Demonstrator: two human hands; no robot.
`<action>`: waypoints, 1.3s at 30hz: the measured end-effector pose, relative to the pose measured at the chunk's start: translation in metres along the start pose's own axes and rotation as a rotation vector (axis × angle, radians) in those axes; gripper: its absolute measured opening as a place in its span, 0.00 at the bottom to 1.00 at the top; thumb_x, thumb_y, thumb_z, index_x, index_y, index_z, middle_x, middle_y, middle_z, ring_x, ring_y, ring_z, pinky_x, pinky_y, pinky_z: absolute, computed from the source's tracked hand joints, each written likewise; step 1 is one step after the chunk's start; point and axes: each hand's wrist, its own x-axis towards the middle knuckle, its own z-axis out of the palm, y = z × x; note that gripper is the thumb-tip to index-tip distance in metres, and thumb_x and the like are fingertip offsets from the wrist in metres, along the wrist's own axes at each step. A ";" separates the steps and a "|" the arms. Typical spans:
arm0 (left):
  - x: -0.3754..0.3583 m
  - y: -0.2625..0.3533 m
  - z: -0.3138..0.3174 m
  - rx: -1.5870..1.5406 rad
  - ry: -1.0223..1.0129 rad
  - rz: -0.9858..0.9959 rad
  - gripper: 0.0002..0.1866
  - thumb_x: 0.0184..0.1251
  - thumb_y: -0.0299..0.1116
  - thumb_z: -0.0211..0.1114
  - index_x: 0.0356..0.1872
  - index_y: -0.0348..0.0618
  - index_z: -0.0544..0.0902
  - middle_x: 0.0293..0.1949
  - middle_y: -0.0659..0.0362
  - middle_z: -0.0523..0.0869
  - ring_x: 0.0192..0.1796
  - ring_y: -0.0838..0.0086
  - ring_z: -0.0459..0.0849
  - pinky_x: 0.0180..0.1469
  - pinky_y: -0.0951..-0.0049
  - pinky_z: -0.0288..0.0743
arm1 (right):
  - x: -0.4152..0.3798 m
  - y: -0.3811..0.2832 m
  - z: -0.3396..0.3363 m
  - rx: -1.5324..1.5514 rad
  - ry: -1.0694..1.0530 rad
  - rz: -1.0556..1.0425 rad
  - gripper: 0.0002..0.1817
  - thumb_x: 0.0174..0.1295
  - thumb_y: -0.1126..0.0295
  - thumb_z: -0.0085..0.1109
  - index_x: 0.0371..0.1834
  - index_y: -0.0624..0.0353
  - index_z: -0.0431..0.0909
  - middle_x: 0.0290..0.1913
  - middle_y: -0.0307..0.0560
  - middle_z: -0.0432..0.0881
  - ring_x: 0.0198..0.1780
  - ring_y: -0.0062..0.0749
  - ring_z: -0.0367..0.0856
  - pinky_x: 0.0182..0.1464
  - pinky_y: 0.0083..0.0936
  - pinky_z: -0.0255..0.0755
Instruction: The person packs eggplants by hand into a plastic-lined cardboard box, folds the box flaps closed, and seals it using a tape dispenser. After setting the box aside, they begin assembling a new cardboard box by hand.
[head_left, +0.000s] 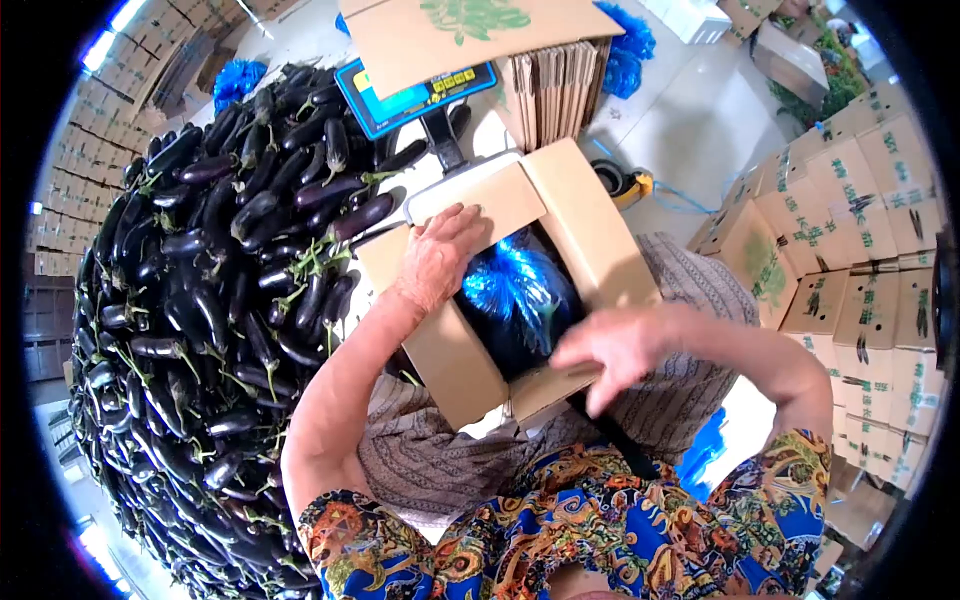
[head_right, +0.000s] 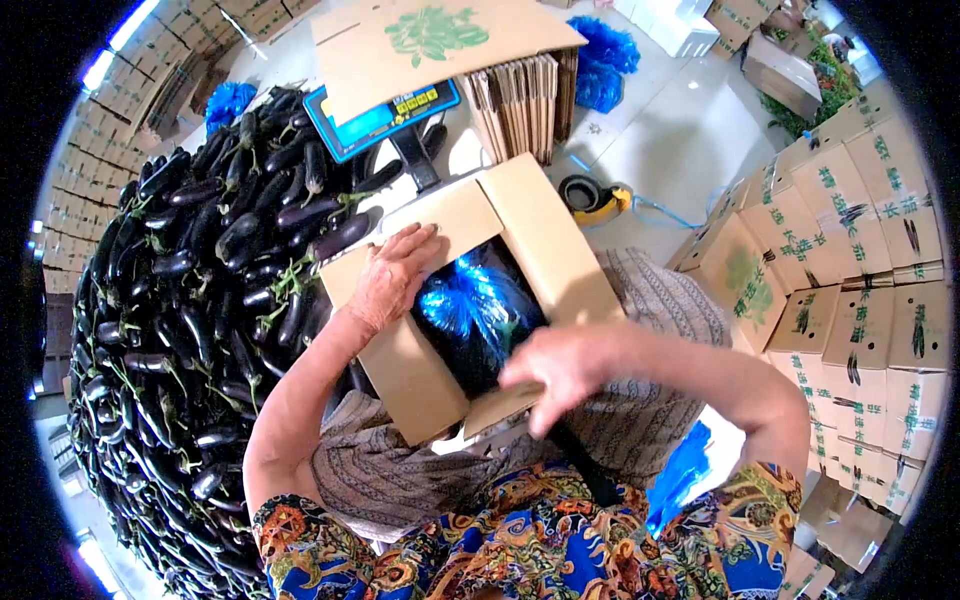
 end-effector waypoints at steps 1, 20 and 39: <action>0.003 -0.001 -0.002 -0.019 -0.011 -0.018 0.29 0.57 0.25 0.63 0.63 0.53 0.75 0.68 0.58 0.70 0.70 0.57 0.68 0.63 0.45 0.67 | -0.002 0.005 0.021 -0.062 0.124 -0.031 0.19 0.58 0.61 0.60 0.46 0.62 0.73 0.45 0.58 0.79 0.49 0.53 0.80 0.48 0.46 0.75; 0.001 0.050 0.016 0.069 -0.267 -0.121 0.71 0.29 0.69 0.77 0.76 0.41 0.53 0.77 0.40 0.42 0.77 0.37 0.37 0.74 0.35 0.41 | 0.052 0.040 0.024 -0.514 0.767 0.347 0.58 0.24 0.49 0.83 0.62 0.65 0.67 0.70 0.59 0.60 0.70 0.53 0.57 0.65 0.48 0.57; -0.001 0.028 0.002 0.006 -0.310 -0.115 0.56 0.44 0.63 0.74 0.72 0.43 0.62 0.75 0.42 0.53 0.78 0.42 0.41 0.74 0.37 0.41 | 0.058 0.033 0.063 -0.411 0.766 0.219 0.67 0.41 0.37 0.71 0.74 0.73 0.46 0.77 0.69 0.44 0.79 0.58 0.40 0.75 0.50 0.40</action>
